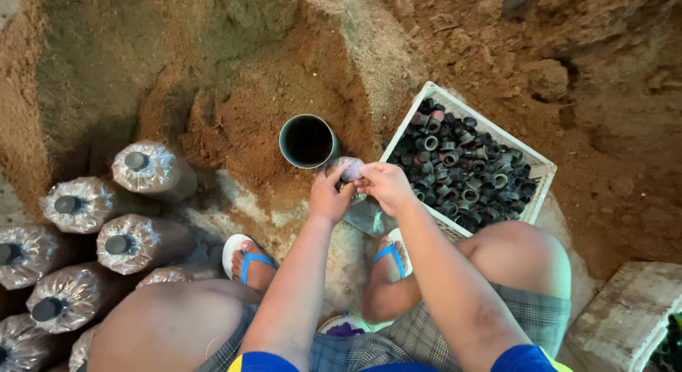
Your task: The person sits on the floor and fills clear plastic bottles with brown granular material using a cylindrical metal scoop. They then place a black cap on each bottle and set it aside with others.
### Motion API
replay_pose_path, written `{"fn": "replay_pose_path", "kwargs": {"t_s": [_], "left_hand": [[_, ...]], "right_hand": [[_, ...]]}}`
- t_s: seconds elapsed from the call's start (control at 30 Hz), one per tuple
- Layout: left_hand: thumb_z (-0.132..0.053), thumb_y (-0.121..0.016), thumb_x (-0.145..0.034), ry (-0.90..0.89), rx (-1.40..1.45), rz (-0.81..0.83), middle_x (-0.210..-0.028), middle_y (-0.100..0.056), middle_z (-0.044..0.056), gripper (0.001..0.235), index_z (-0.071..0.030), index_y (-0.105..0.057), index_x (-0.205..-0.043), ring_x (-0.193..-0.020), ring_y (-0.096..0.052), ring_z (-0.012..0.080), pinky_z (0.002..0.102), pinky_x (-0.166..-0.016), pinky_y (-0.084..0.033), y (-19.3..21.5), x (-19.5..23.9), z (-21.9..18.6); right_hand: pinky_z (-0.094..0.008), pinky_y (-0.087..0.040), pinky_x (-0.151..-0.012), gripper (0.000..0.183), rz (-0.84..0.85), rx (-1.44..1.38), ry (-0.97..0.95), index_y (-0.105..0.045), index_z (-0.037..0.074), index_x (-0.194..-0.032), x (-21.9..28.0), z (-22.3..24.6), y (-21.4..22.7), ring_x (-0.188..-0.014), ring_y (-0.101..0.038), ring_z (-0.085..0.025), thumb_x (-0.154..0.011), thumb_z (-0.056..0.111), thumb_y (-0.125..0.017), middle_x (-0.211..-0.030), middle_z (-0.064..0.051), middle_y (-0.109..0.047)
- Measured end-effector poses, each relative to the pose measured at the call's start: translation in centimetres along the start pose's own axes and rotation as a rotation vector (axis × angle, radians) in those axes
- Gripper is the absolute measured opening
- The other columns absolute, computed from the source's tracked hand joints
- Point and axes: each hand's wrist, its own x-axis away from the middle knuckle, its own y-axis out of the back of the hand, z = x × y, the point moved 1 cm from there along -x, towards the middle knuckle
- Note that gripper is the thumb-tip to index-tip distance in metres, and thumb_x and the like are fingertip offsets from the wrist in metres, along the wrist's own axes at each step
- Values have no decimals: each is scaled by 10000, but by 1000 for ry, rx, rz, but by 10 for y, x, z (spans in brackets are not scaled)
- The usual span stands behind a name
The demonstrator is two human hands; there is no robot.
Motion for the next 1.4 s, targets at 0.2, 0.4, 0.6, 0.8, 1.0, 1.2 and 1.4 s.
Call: {"fn": "replay_pose_path", "kwargs": {"t_s": [0.2,0.4,0.6,0.8,1.0,1.2,1.4], "left_hand": [[-472,-749,-858,44,-26,7,-1545,-478,208,533,-416,-648,-1378,-1389,-517,405,465,-1180,-448,2,0,-4],[-458,-761,-849,65,-1,-7,-1440,-554,210,539,-431,-644,-1374,-1336,-562,400,461,-1141,-488,2,0,-2],[-472,-773,-856,65,8,-9,-1466,-532,257,524,-425,-657,-1364,-1359,-538,435,468,-1163,-464,5,4,-6],[-436,-752,-852,33,33,-28,-1483,-506,287,538,-374,-654,-1377,-1350,-537,460,496,-1160,-464,-6,-6,10],[-386,-726,-897,98,15,38,-1522,-492,226,519,-427,-626,-1404,-1399,-513,391,457,-1182,-446,3,-4,1],[-343,-763,-853,62,87,12,-1533,-474,240,560,-400,-637,-1395,-1397,-500,417,473,-1174,-457,1,-9,9],[-486,-787,-837,48,-263,-39,-1294,-554,125,510,-470,-662,-1331,-1292,-558,346,434,-1117,-483,39,23,-43]], "right_hand": [[-427,-668,-596,101,-180,-208,-140,-607,69,-1019,-17,-18,8,-622,-714,-223,-974,141,-660,-772,-104,-677],[-482,-672,-619,238,-219,-173,-1,-577,30,-1061,8,6,-13,-627,-749,-304,-860,-36,-685,-775,-114,-658],[-298,-615,-870,149,-259,1005,337,-770,370,-975,12,13,2,-978,-724,-125,-849,298,-735,-1046,130,-704],[-372,-598,-992,482,-63,1283,466,-685,344,-1322,41,32,-12,-1181,-675,-207,-847,395,-750,-1365,70,-592],[-396,-610,-955,424,-41,1253,439,-722,244,-1215,58,41,-28,-1135,-692,-257,-836,420,-796,-1296,11,-612],[-443,-578,-991,393,44,1424,698,-732,180,-1160,51,49,-20,-1236,-630,-310,-803,341,-764,-1362,-68,-557],[-332,-572,-798,171,-102,1401,929,-697,142,-818,25,12,6,-935,-654,-259,-838,311,-712,-940,-9,-536]]}}
